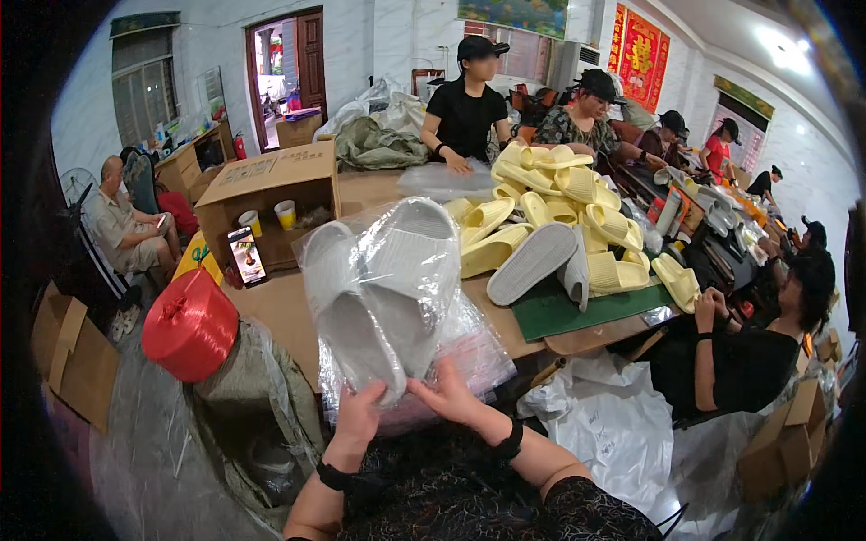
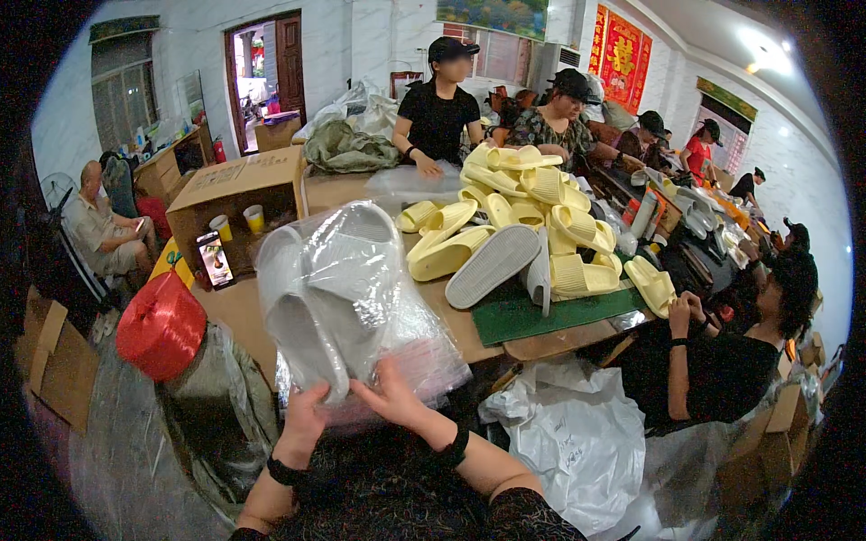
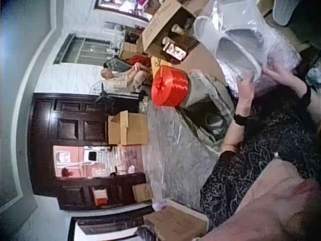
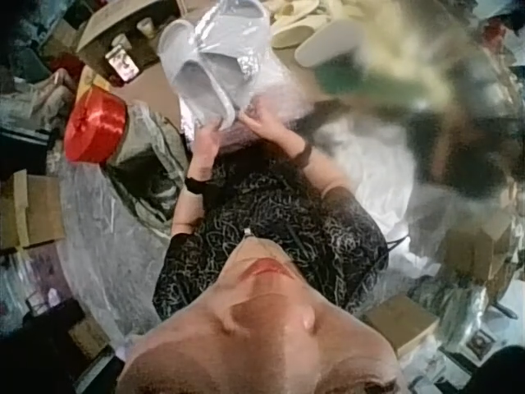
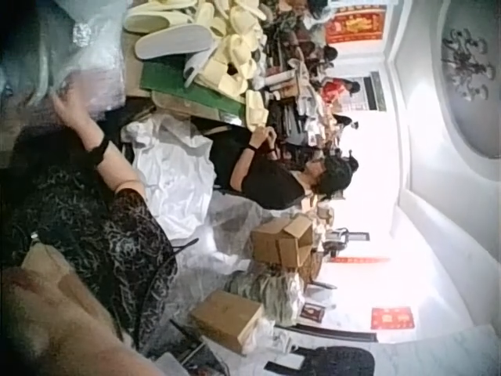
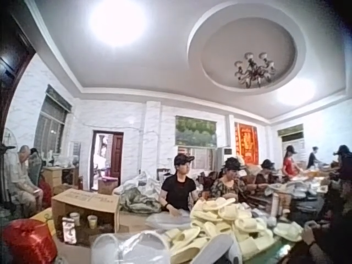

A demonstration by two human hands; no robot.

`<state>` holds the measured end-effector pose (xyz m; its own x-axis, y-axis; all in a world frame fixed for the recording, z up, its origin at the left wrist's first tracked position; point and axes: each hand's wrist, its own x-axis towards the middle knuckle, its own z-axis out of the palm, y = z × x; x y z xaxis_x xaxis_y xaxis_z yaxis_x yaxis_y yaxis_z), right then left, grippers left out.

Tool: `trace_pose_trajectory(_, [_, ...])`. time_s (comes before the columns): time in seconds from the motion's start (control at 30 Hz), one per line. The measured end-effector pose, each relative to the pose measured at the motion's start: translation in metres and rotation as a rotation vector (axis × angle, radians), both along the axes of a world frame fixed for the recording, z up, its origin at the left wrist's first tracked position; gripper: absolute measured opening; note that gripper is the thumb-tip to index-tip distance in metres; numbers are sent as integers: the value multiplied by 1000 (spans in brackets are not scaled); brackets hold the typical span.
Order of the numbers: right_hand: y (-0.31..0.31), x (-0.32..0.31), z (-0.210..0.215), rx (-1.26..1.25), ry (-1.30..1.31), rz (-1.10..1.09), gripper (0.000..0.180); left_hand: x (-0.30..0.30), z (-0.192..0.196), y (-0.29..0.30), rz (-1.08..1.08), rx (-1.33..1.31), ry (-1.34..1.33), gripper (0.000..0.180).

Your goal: The recorder is packing white sandals into plastic bags at a shoe manufacturing facility.

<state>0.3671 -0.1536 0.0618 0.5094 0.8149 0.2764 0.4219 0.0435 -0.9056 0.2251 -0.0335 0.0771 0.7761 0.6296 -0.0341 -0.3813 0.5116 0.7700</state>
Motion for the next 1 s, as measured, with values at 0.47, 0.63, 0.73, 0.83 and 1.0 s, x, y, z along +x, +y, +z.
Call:
trace_pose_trajectory(0.47, [6,109,-38,-359,-752,-258,74,-308,73,121,601,659,672,70])
trace_pose_trajectory(0.63, [18,96,-61,-400,-815,-242,77,-406,114,81,395,580,982,63])
trace_pose_trajectory(0.73, [21,93,-63,-408,-819,-252,77,-420,73,77,219,342,1113,53])
trace_pose_trajectory(0.83, [25,90,-63,-398,-837,-236,77,-388,16,89,164,264,1209,44])
trace_pose_trajectory(1.0, [9,103,-70,-458,-832,-324,79,-271,-42,143,332,95,882,21])
